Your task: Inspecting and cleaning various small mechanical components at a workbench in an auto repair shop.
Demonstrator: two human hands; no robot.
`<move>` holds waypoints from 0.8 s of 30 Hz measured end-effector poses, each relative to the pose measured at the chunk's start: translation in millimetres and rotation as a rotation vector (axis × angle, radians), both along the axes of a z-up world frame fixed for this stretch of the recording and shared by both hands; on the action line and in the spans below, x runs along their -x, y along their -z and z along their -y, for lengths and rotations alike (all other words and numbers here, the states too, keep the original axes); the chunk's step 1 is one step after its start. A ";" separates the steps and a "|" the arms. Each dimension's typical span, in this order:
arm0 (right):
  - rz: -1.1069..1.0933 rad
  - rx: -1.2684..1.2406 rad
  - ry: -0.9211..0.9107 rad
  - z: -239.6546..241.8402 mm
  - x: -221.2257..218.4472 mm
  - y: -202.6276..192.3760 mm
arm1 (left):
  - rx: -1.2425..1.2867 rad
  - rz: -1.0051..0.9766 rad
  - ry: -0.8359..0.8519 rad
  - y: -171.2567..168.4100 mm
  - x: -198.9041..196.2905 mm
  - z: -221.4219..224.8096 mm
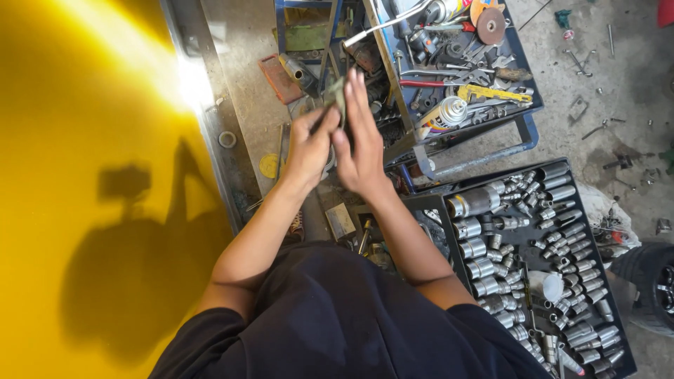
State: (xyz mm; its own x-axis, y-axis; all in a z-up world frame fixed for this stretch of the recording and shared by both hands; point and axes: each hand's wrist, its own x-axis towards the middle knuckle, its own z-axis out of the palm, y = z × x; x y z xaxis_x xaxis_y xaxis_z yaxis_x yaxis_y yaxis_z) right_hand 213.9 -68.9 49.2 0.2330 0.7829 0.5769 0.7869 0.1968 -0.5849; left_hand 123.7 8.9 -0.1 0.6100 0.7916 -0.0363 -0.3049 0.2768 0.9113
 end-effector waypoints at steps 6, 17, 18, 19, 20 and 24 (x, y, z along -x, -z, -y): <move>-0.032 0.005 0.031 -26.0 -1.7 16.5 | 0.035 0.066 -0.069 -6.1 -31.5 -40.2; -0.048 -0.028 0.029 -42.7 -16.2 25.0 | 0.088 0.043 -0.043 -14.8 -38.5 -48.4; -0.037 -0.017 0.005 -40.8 -14.1 26.4 | 0.098 0.125 -0.079 -14.9 -37.2 -50.8; -0.033 -0.027 0.004 -43.9 -16.7 24.9 | 0.088 0.129 -0.080 -15.3 -38.4 -48.6; -0.065 -0.024 0.009 -47.1 -19.4 23.3 | 0.074 0.006 -0.105 -15.7 -39.7 -46.4; -0.077 -0.016 0.046 -56.4 -24.9 24.8 | -0.098 -0.020 -0.210 -4.4 -46.4 -49.8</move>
